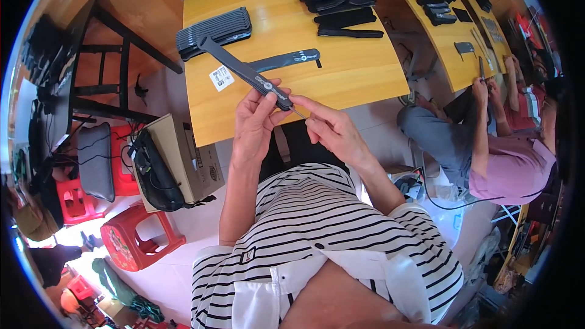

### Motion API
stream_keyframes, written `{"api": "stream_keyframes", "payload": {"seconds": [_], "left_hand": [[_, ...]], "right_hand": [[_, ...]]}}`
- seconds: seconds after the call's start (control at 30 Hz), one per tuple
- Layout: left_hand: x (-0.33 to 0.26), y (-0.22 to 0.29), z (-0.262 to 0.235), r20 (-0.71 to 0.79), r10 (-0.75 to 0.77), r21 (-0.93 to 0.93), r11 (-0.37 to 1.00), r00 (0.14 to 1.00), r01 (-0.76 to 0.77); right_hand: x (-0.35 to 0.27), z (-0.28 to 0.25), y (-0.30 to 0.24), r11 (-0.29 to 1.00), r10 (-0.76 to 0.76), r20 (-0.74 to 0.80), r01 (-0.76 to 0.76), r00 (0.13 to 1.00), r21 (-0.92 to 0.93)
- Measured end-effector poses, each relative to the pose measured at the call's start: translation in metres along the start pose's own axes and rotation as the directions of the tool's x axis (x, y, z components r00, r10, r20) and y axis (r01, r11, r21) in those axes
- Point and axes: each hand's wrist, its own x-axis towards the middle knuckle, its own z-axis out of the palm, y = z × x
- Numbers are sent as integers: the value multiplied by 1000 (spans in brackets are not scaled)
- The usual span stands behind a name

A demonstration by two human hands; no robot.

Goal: Assembling leather straps by attaching hardware fasteners to individual strap components.

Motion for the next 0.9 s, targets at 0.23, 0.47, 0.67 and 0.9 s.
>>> {"api": "stream_keyframes", "payload": {"seconds": [0.23,0.47,0.67,0.9], "left_hand": [[1,-4,2,-27,83,97,992,996,-80],[-1,-6,4,-53,130,122,985,990,-123],[-3,-8,9,-82,156,162,976,984,-142],[-9,-12,20,-128,179,123,979,976,-163]], "right_hand": [[1,-4,-6,992,122,17,-122,992,11],[1,-2,-6,992,123,15,-123,992,25],[0,2,-5,989,106,4,-106,994,98],[-3,2,-11,981,71,-40,-62,997,185]]}}
